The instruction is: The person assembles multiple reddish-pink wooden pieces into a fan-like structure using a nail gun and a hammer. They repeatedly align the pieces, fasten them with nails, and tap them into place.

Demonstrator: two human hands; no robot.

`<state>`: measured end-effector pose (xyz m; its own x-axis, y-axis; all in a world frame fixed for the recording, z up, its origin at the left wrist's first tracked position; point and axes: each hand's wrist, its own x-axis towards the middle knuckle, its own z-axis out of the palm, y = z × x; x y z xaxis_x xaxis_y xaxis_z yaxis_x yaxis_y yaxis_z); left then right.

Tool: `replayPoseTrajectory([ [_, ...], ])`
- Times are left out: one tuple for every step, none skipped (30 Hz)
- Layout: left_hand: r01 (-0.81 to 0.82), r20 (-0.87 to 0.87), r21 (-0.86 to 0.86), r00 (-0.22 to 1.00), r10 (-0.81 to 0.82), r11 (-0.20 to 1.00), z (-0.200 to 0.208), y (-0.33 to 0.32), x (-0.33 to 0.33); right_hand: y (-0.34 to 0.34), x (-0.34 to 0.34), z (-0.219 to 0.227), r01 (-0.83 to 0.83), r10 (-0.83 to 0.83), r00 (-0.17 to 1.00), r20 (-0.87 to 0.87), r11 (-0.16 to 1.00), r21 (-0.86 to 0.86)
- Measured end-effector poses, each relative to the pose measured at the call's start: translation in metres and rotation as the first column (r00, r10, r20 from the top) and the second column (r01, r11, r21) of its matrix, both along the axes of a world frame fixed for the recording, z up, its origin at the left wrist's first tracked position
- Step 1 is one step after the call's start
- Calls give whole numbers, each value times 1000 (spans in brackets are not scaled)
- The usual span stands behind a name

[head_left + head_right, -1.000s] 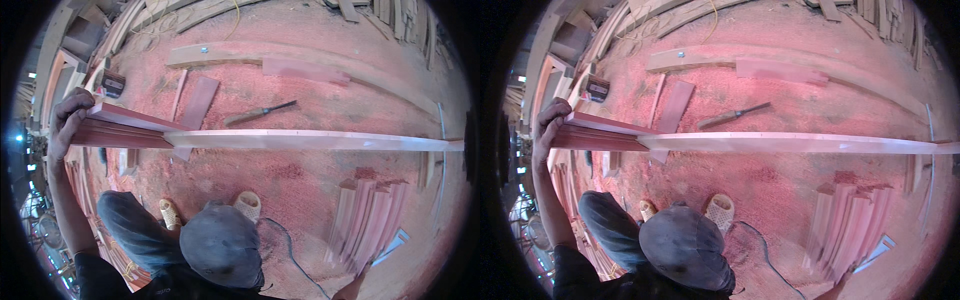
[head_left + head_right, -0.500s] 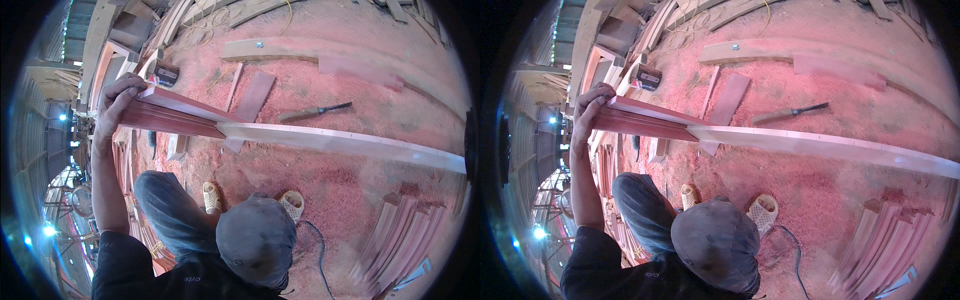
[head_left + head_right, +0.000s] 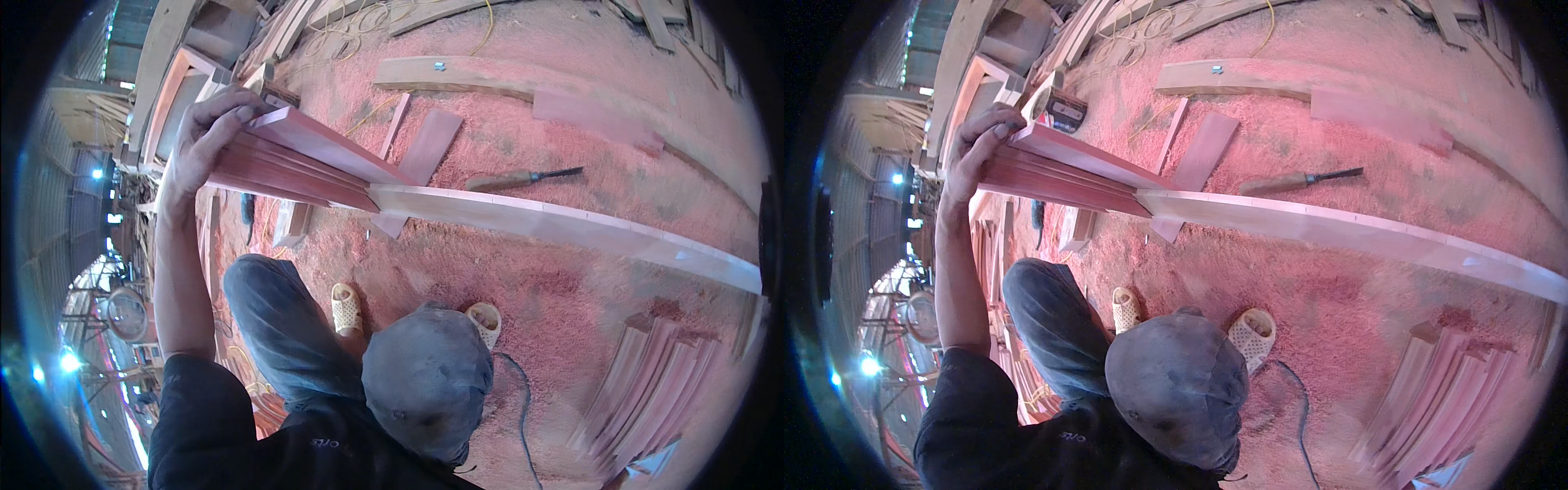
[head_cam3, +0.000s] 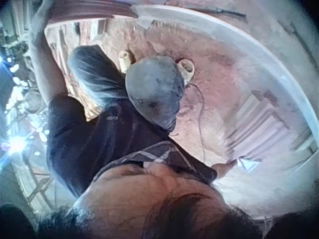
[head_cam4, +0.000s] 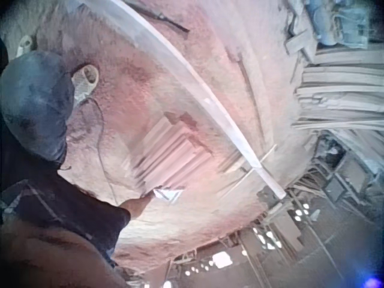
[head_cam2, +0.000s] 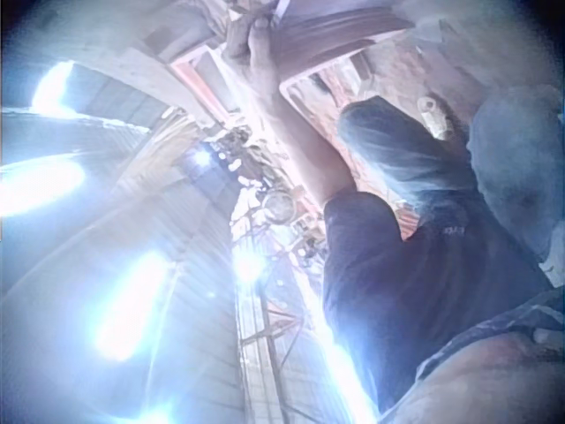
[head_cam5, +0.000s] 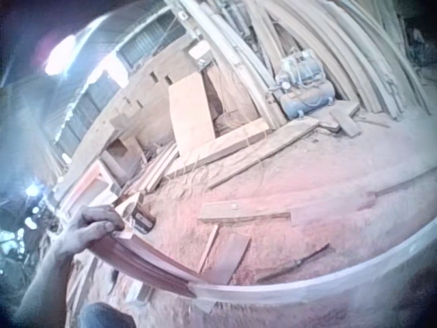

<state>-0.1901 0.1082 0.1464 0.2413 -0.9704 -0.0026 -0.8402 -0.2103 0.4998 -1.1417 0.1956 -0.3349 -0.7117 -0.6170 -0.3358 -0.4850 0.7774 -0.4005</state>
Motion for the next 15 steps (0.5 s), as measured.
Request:
replayPoseTrajectory([
  [26, 14, 15, 1000, -26, 1000, 0, 0, 0, -2, 3, 1, -8, 8, 1000, 0, 1000, 6],
  [38, 45, 11, 998, -38, 999, 1, 0, -1, -6, 6, 1, -14, 14, 1000, 0, 1000, 7],
  [65, 72, 4, 995, -65, 998, 1, 0, -1, -7, 9, 2, -16, 16, 1000, 1, 1000, 11],
  [-9, 36, 33, 999, 7, 999, 2, 0, -1, -11, 12, 2, -21, 21, 1000, 2, 1000, 15],
  [24, 48, 7, 999, -25, 1000, 1, 1, -2, -13, 16, 3, -26, 26, 1000, 2, 1000, 14],
  [27, 39, 10, 999, -27, 1000, 2, 0, -2, -16, 19, 4, -32, 32, 999, -2, 999, 16],
  [29, 27, 20, 999, -30, 999, 1, 0, -2, -18, 22, 5, -30, 30, 1000, -5, 999, 11],
  [43, 35, -3, 998, -43, 999, 1, 0, -2, -21, 25, 7, -33, 33, 999, -8, 999, 11],
  [59, 40, -21, 998, -58, 998, 0, -1, -2, -22, 28, 9, -32, 32, 999, -11, 999, 14],
  [75, 48, -43, 996, -73, 996, -1, -1, -3, -25, 30, 11, -37, 37, 999, -17, 999, 14],
  [64, 37, -47, 997, -62, 997, -1, -2, -3, -26, 33, 13, -36, 37, 999, -18, 999, 9],
  [52, 26, -48, 998, -51, 997, -2, -1, -4, -28, 35, 15, -40, 40, 999, -20, 999, 3],
  [39, 18, -47, 999, -38, 998, -1, -1, -5, -29, 37, 17, -43, 43, 999, -22, 999, 5],
  [55, 22, -52, 998, -54, 997, -1, -1, -6, -30, 39, 18, -45, 46, 999, -17, 999, 10],
  [41, 9, -49, 999, -41, 998, -1, -2, -6, -31, 40, 19, -50, 50, 999, -20, 999, 12],
])
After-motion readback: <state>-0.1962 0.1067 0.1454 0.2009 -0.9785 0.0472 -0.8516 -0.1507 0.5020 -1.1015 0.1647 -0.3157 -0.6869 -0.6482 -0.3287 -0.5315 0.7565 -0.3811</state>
